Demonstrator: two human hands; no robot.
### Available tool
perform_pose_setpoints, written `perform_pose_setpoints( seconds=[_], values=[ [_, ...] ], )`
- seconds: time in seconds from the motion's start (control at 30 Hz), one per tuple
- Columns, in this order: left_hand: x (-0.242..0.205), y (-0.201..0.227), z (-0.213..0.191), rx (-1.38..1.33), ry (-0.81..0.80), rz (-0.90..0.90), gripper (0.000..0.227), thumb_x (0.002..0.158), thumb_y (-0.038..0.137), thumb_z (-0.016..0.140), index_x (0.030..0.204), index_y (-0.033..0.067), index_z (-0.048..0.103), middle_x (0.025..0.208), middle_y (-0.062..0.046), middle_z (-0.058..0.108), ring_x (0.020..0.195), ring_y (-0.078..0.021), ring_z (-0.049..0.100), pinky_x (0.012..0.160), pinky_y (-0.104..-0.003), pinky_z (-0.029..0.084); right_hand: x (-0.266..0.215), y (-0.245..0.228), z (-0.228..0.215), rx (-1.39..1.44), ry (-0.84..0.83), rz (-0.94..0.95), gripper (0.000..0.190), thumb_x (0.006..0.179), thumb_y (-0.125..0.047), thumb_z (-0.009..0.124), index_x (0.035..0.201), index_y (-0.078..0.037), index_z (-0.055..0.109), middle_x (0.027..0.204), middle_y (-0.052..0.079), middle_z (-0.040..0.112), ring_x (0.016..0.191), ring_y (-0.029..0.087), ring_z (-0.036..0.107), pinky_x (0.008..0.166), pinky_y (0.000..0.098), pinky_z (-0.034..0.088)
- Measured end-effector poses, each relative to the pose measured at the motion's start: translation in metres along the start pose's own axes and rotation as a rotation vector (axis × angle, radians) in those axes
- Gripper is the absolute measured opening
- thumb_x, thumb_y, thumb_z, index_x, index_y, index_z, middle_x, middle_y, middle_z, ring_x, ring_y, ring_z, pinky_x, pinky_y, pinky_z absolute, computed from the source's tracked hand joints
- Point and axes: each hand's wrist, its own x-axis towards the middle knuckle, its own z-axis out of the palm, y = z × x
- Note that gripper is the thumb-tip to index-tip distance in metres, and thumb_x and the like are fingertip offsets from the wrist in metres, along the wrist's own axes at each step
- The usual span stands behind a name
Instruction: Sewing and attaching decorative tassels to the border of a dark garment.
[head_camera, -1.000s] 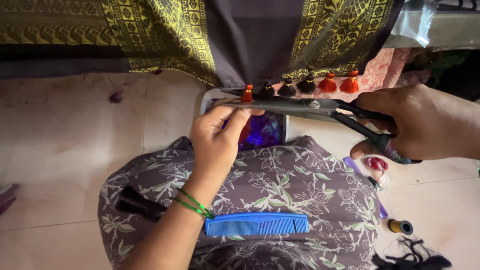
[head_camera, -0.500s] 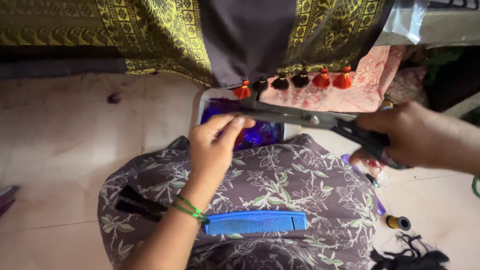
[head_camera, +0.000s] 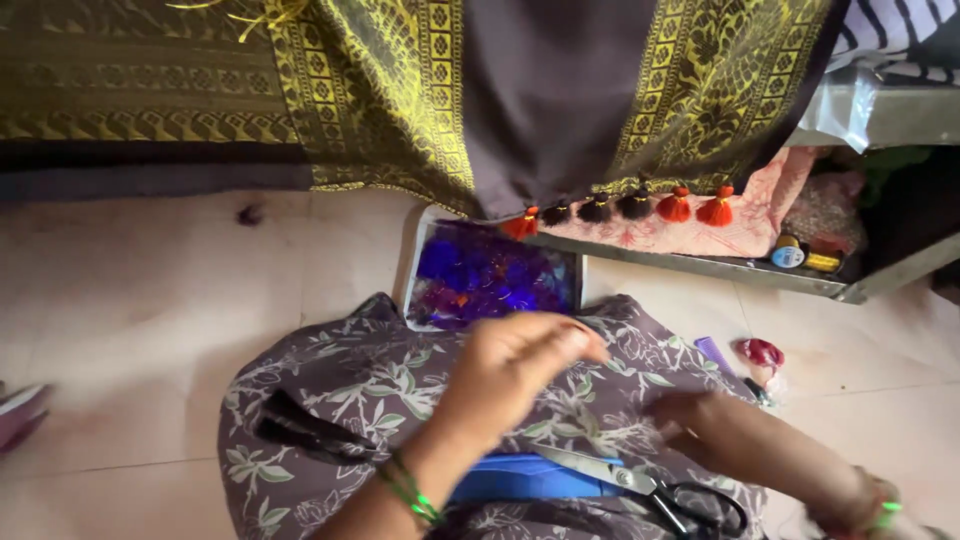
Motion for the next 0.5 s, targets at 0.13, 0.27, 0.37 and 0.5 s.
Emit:
perform_pose_setpoints(
  seconds=[0.13,0.27,0.37,0.5],
  values=[
    [-0.009,0.016,0.016,-0.298,-0.270,-0.065,0.021,0.101,0.016,0.062,0.108,0.0016,0.075,0.102,-0.009,0.078,0.096,-0.0157,0.075,0.090,-0.033,0.060,0.071,-0.054,0.030,0.497,0.351,0.137,0.039,0.079,-0.009,0.078,0.116,-0.006,0.064,0.097,0.007,0.076,0.089,0.022,0.076,0.072,0.0338,0.064],
    [-0.009,0.033,-0.017,-0.316,-0.262,-0.045,0.021,0.103,0.014,0.062,0.105,-0.0016,0.075,0.100,-0.010,0.078,0.091,-0.0164,0.073,0.086,-0.032,0.060,0.089,-0.047,0.044,0.415,0.273,0.012,0.018,0.089,-0.009,0.075,0.106,-0.004,0.072,0.092,0.005,0.080,0.085,0.017,0.077,0.075,0.0305,0.063],
    [-0.007,0.028,-0.042,-0.278,-0.102,0.032,0.023,0.103,0.014,0.060,0.105,-0.0018,0.076,0.101,-0.010,0.079,0.096,-0.0154,0.074,0.091,-0.030,0.059,0.083,-0.041,0.031,0.629,0.325,0.052,0.021,0.094,-0.010,0.067,0.112,-0.005,0.076,0.090,0.006,0.083,0.080,0.014,0.079,0.072,0.0284,0.065],
    [0.011,0.010,-0.059,-0.091,0.153,0.033,0.022,0.098,0.016,0.065,0.106,-0.0015,0.076,0.100,-0.008,0.080,0.096,-0.0145,0.075,0.092,-0.029,0.058,0.074,-0.038,-0.003,0.560,0.584,0.329,0.024,0.089,-0.004,0.064,0.110,-0.011,0.073,0.090,0.004,0.080,0.072,0.015,0.078,0.064,0.0324,0.060]
  ],
)
